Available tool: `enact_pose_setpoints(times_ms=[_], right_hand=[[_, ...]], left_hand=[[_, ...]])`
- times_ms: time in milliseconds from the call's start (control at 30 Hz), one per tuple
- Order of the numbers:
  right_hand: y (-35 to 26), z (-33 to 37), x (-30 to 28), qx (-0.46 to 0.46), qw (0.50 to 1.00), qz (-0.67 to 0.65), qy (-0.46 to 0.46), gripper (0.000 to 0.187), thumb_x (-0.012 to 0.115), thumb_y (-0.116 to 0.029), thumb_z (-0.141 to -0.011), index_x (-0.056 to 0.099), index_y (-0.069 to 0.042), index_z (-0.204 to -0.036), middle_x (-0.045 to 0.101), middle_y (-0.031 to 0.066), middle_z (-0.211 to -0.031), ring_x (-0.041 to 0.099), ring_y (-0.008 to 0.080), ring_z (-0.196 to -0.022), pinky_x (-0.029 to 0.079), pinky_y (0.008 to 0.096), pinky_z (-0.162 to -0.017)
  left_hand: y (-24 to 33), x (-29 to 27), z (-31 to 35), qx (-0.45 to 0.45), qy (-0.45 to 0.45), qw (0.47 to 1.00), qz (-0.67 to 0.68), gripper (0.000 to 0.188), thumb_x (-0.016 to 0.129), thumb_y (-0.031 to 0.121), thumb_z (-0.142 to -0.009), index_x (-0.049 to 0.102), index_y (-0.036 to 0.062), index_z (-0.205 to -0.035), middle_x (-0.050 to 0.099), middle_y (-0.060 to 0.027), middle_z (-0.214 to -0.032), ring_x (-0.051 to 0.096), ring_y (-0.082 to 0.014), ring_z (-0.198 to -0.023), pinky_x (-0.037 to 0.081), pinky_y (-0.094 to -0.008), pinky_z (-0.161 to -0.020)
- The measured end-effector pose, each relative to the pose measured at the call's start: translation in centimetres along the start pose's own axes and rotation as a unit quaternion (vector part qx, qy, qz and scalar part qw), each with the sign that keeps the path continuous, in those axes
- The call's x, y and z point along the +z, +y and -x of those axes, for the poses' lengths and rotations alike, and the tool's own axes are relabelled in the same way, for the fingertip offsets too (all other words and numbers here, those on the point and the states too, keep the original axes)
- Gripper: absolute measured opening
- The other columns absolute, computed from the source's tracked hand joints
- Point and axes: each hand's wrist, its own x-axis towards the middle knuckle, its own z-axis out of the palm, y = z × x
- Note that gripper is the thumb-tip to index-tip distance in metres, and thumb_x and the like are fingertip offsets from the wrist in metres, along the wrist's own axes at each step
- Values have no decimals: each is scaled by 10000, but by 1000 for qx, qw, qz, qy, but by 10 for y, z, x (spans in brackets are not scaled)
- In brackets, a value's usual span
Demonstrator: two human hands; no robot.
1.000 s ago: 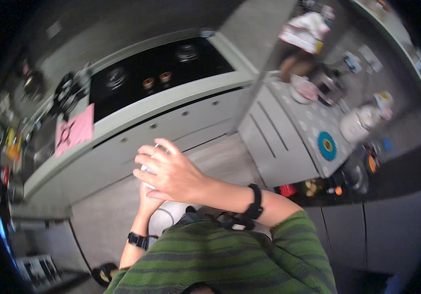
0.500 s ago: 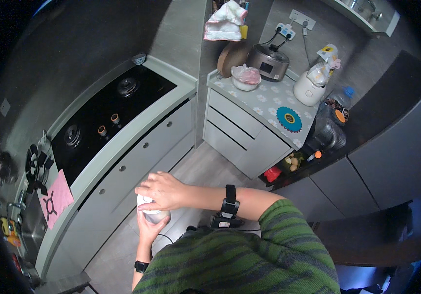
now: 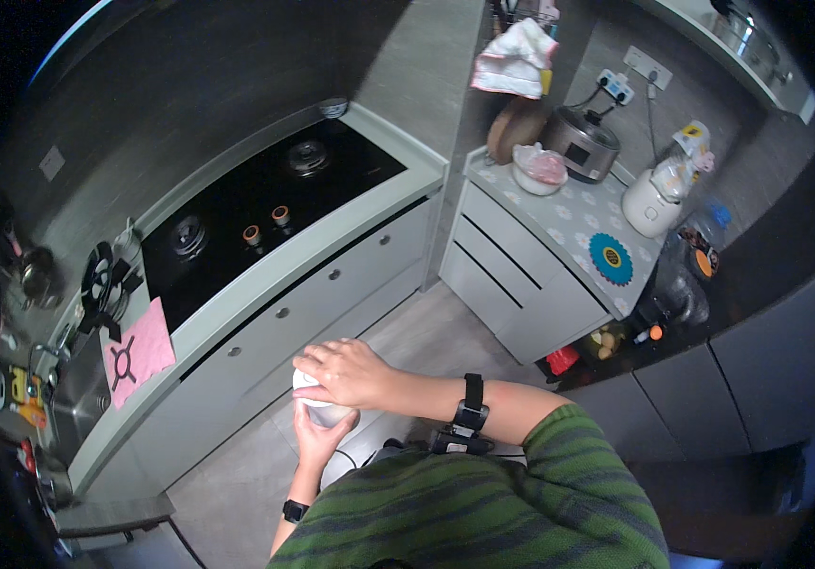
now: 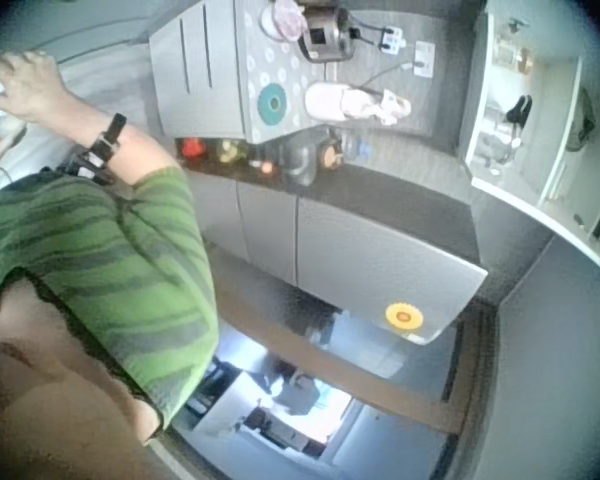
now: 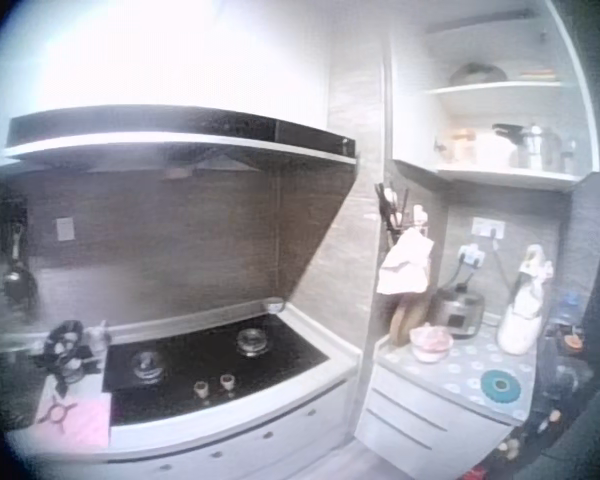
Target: The person moves a bowl and pitcher between rooms, then returns to the kitchen to reorganize items in an overhead cabinet. They rearrange spice jars and packets on the shelf, then place a stove grate on the counter and handle a small snack item.
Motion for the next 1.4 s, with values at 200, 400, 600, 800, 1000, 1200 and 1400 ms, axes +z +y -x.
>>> enact_pose_setpoints(times_ms=[200,400,600,800,1000,1200,1400], right_hand=[[-13,-14,13,-53,998,33,-16,406,630,-374,-796,628,-12,-978,657,174,-947,664,271,-806,542,345,-651],[-25,-32,33,-80,996,4,-27,374,628,-368,-800,613,-21,-936,660,135,-935,656,257,-773,536,329,-599],[-38,-51,54,-131,991,-21,-25,395,616,-397,-809,606,-23,-939,638,136,-911,634,263,-772,527,349,-615],[-34,-61,68,-135,989,-23,-46,401,607,-417,-817,603,-31,-926,632,134,-918,629,274,-757,528,351,-603],[-12,-72,79,-151,987,-33,-37,356,604,-380,-820,596,-35,-908,638,119,-922,635,264,-775,529,350,-621],[17,-107,84,-159,980,-104,-56,326,605,-345,-822,607,-35,-923,639,114,-935,637,256,-799,524,334,-669],[42,-145,98,-203,961,-166,-83,386,621,-394,-803,625,-53,-982,625,100,-976,625,257,-855,510,361,-739]], left_hand=[[-1,-18,8,-13,15,1000,-15,644,835,262,-563,530,-5,-1064,549,-160,-997,561,-317,-939,466,-399,-807],[-12,-41,14,-24,51,998,-34,667,839,268,-559,523,-8,-1078,548,-153,-1015,560,-310,-945,466,-399,-812],[-20,-57,20,-54,86,995,0,623,846,210,-573,525,-10,-1060,540,-136,-983,559,-283,-911,461,-379,-796],[-25,-62,15,-53,105,993,0,666,849,185,-582,499,-7,-1116,583,-126,-1041,573,-217,-958,464,-351,-829],[-30,-59,-3,-73,115,991,9,625,851,203,-571,528,-6,-1063,550,-131,-1014,564,-261,-947,463,-372,-821],[-33,-61,-37,-92,147,983,-59,627,847,236,-565,536,20,-1065,551,-128,-996,570,-286,-930,473,-382,-797],[-40,-64,-70,-129,185,970,-91,671,834,229,-572,512,24,-1124,557,-140,-1034,571,-297,-984,472,-384,-832]])
